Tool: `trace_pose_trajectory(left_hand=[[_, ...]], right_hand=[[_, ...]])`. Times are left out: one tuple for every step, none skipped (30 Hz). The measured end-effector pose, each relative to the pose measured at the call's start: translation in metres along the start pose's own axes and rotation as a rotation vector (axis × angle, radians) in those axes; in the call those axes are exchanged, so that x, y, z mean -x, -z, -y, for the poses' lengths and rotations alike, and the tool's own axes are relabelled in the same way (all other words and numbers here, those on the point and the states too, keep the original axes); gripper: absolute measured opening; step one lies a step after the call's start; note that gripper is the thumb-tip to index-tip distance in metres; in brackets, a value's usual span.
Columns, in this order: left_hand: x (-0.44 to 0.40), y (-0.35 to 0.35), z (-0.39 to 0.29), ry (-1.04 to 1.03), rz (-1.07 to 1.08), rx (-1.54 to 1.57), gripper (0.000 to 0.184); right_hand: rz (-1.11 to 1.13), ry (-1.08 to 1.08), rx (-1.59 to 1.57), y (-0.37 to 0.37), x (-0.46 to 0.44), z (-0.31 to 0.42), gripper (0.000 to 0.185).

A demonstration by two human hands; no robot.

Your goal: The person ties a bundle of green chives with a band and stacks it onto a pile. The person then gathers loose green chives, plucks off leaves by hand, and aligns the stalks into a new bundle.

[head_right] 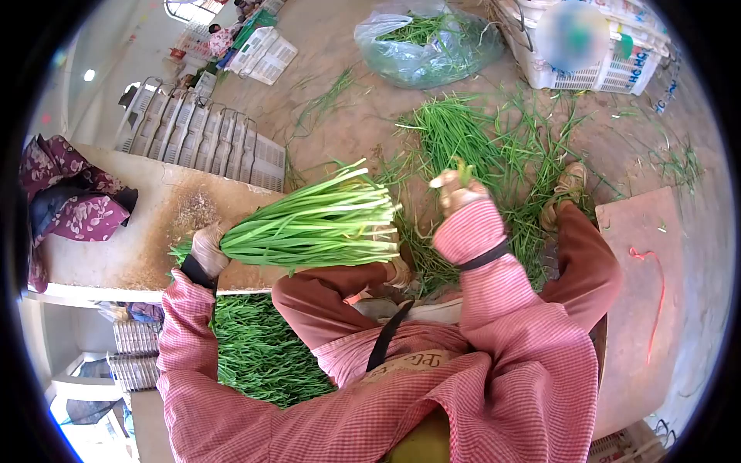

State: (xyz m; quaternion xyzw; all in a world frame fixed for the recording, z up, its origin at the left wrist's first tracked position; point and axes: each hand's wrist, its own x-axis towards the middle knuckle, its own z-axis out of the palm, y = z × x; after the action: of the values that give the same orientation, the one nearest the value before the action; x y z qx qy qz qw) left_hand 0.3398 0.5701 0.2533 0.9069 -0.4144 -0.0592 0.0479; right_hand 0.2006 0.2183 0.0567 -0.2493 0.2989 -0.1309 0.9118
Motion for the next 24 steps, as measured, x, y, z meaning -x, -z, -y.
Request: trace_pose_trajectory(left_hand=[[0.006,0.001,-0.004,0.007,0.002,-0.001,0.047],[0.01,0.004,-0.012,0.037,0.022,0.028,0.045],[0.012,0.005,-0.016,0.062,0.039,0.058,0.044],[0.014,-0.002,-0.01,0.058,0.04,0.075,0.043],[0.014,-0.004,-0.012,0.053,0.046,0.078,0.043],[0.013,-0.006,-0.015,0.057,0.063,0.064,0.042],[0.01,-0.008,-0.019,0.06,0.077,0.049,0.041],[0.008,-0.011,-0.024,0.036,0.067,0.134,0.038],[0.007,-0.014,-0.024,0.035,0.067,0.133,0.038],[0.008,-0.02,-0.02,0.084,0.108,0.263,0.038],[0.009,-0.026,-0.015,0.136,0.147,0.39,0.037],[0.01,-0.032,-0.01,0.379,0.249,1.296,0.038],[0.014,-0.034,-0.003,0.383,0.242,1.295,0.038],[0.014,-0.034,-0.006,0.335,0.305,1.053,0.04],[0.013,-0.034,-0.014,0.287,0.37,0.811,0.043],[0.01,-0.033,-0.024,0.37,0.409,1.071,0.045],[0.007,-0.037,-0.027,0.366,0.416,1.073,0.045],[0.006,-0.04,-0.029,0.32,0.428,0.93,0.047],[0.004,-0.043,-0.03,0.274,0.435,0.788,0.048],[0.001,-0.047,-0.029,0.289,0.432,0.807,0.047],[0.0,-0.048,-0.028,0.282,0.434,0.808,0.047],[0.001,-0.05,-0.026,0.3,0.439,0.83,0.045],[0.003,-0.052,-0.024,0.321,0.443,0.851,0.043],[0.007,-0.054,-0.016,0.32,0.442,0.851,0.043]], right_hand=[[-0.065,0.077,-0.012,0.026,-0.028,-0.004,0.016],[0.049,0.033,0.144,0.042,-0.03,0.005,0.018],[0.163,-0.007,0.298,0.042,-0.024,0.019,0.02],[0.271,0.062,0.348,0.035,-0.02,0.021,0.02],[0.373,0.129,0.396,0.017,-0.008,0.024,0.02],[0.577,0.181,0.777,0.0,-0.007,0.03,0.032],[0.636,0.089,0.992,-0.017,-0.008,0.026,0.053],[0.707,0.031,1.086,-0.029,-0.012,0.009,0.063],[0.764,0.106,1.357,-0.058,0.003,0.013,0.059],[0.818,-0.04,1.275,-0.063,-0.016,-0.015,0.052],[0.756,-0.006,1.099,-0.066,-0.006,-0.019,0.044],[0.703,0.02,1.04,-0.066,-0.007,-0.026,0.041],[0.651,0.042,0.983,-0.065,-0.008,-0.033,0.037],[0.548,0.076,0.941,-0.065,0.001,-0.031,0.034],[0.463,-0.027,0.785,-0.063,0.002,-0.034,0.033],[0.458,-0.026,0.796,-0.056,-0.001,-0.034,0.03],[0.449,-0.019,0.807,-0.05,-0.004,-0.033,0.028],[0.415,0.037,0.839,-0.048,-0.001,-0.031,0.028],[0.407,0.04,0.841,-0.043,-0.009,-0.035,0.028],[0.343,0.033,0.696,-0.035,-0.024,-0.044,0.027],[0.282,0.026,0.55,-0.035,-0.027,-0.039,0.026],[0.127,-0.078,0.333,-0.027,-0.031,-0.023,0.029],[-0.073,-0.056,0.219,-0.018,-0.036,-0.004,0.025],[-0.268,-0.011,0.105,-0.009,-0.042,0.015,0.021]])
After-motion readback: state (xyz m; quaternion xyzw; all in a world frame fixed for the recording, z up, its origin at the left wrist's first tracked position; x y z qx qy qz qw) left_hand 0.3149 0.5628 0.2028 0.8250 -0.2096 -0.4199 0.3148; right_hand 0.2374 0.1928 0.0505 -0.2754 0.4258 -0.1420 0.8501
